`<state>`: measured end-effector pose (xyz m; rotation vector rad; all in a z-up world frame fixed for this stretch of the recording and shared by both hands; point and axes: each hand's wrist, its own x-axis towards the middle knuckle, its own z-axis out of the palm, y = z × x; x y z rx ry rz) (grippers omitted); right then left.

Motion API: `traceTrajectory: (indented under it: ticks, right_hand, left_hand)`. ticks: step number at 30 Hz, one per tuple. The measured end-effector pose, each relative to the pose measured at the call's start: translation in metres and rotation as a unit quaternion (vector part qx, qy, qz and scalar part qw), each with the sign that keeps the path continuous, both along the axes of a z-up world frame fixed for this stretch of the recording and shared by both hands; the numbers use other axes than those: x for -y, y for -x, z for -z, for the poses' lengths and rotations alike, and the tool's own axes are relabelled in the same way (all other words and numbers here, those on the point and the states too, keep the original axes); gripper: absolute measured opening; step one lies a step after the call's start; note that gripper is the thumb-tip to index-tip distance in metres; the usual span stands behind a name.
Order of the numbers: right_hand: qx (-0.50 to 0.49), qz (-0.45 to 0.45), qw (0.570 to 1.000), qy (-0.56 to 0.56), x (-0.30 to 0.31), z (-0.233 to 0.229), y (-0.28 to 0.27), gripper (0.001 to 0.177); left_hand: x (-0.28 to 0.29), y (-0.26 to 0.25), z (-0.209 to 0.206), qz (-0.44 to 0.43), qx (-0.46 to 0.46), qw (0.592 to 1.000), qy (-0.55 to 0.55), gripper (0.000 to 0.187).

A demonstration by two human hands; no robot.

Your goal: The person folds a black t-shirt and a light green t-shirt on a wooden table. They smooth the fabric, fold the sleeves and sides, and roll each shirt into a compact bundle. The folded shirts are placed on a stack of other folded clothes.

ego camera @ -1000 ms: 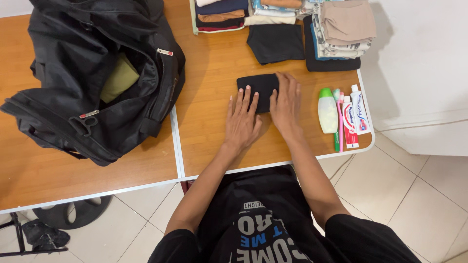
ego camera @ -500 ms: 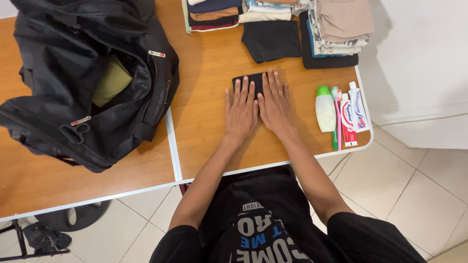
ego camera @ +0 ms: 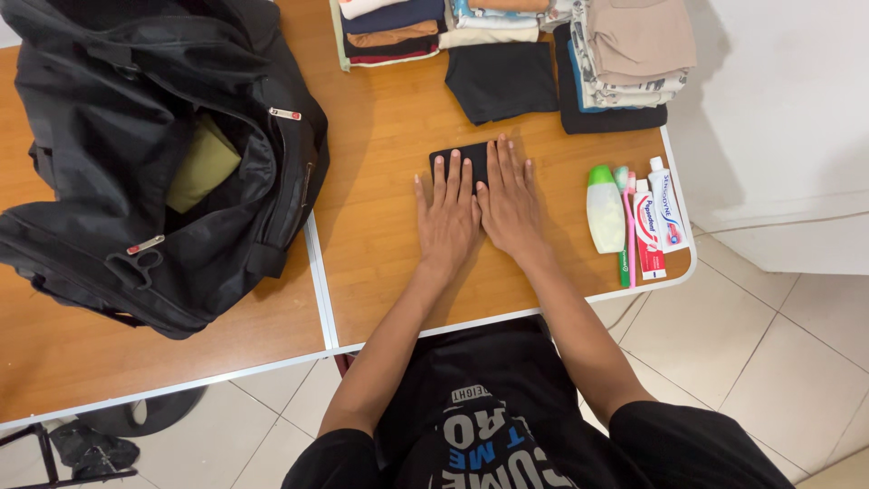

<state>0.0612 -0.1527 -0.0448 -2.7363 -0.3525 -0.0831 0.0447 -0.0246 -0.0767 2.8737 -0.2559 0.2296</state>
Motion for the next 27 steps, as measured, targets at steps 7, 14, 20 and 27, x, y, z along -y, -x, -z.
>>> traceTrajectory:
  ticks: [7, 14, 20, 27]
  right_hand:
    - [0.007, 0.009, 1.0, -0.017, -0.001, 0.001, 0.002, 0.064]
    - [0.055, 0.057, 0.997, 0.008, -0.002, 0.004, 0.007, 0.059]
    - [0.123, 0.064, 0.99, 0.017, -0.003, 0.002, 0.009, 0.056]
    - [0.148, 0.064, 0.987, -0.017, -0.001, 0.007, 0.009, 0.057]
  left_hand:
    - [-0.002, 0.003, -0.008, 0.0, -0.009, 1.0, 0.03, 0.059]
    - [-0.004, 0.01, -0.022, -0.028, 0.009, 0.996, 0.082, 0.058]
    - [-0.004, 0.012, -0.03, -0.079, 0.013, 0.993, 0.087, 0.061]
    - [-0.007, 0.014, -0.032, -0.081, 0.02, 0.992, 0.095, 0.061]
